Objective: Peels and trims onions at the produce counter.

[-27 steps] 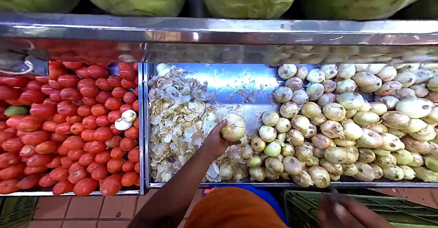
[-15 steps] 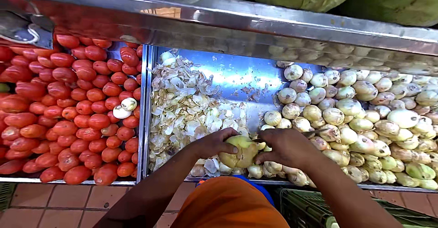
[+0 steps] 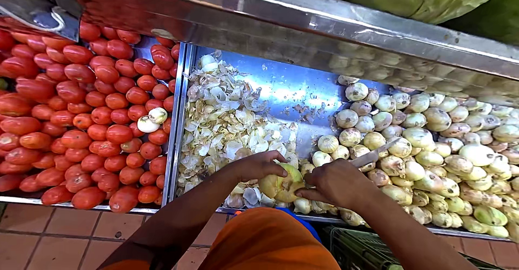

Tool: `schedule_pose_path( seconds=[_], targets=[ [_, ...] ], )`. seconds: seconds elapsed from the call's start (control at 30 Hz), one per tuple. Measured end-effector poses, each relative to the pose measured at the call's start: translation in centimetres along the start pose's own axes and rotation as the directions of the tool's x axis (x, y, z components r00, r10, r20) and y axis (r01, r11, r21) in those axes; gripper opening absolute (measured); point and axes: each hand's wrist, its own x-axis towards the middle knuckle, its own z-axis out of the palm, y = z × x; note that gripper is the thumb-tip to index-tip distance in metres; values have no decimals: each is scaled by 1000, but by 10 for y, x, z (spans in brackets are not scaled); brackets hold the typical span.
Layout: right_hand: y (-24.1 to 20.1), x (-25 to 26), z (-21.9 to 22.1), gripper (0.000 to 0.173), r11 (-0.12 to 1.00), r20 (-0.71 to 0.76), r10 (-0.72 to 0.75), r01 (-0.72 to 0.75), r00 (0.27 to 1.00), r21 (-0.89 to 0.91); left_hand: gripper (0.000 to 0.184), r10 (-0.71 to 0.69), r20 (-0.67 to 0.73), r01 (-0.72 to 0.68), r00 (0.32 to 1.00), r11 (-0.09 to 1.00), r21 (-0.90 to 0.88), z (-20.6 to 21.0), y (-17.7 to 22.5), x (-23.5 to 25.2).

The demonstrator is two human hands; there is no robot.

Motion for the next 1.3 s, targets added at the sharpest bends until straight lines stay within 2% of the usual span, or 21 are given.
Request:
schedule_pose_path(
  seconds=[0.07,0.17,0.37,0.5,0.67,0.73,0.83,0.9,0.97,1.1,1.17,1.23,1.3],
  targets=[
    [-1,-5,7,69,999,40,-7,5,999,41,37,-8,-62,6,998,1000,-25,-4,-6,11],
    [-5,-14,19,72,993,140,-1,-16,990,117,44,-31,-143,6,989,985,-170,-13,-6,19],
    [3,-27,33,78,983,257,92,-130,962,133,38,20,-22,-28,1000,893,-450,-24,-3,24],
    [3,-29,48,79,951,306,192,-254,932,178,44,21,63,21,998,794,-607,-14,-1,29],
    [1,-22,69,72,840,324,434,-508,840,192,45,41,13,-22,999,737,-675,-2,-2,32],
    [-1,-20,73,77,802,330,499,-571,802,176,46,68,-20,-63,997,722,-689,3,4,29],
    [5,-21,74,71,759,367,508,-606,780,237,64,142,-51,-134,989,677,-724,7,8,25],
    [15,-25,74,54,692,272,535,-600,800,401,72,209,-31,-165,977,664,-729,3,5,28],
    [26,-26,71,44,599,123,579,-523,806,607,75,236,22,-148,971,674,-724,1,3,33],
    [38,-14,45,43,462,-7,575,-318,818,828,87,262,157,-68,952,683,-727,10,-1,44],
    [39,-9,36,45,402,-44,557,-223,829,888,85,284,185,-72,941,701,-710,18,2,48],
    [39,-8,34,47,379,-87,549,-155,832,913,81,279,170,-76,945,693,-716,28,8,51],
    [39,-11,36,49,410,-125,551,-137,825,902,82,248,116,-82,962,663,-744,38,15,50]
  ],
)
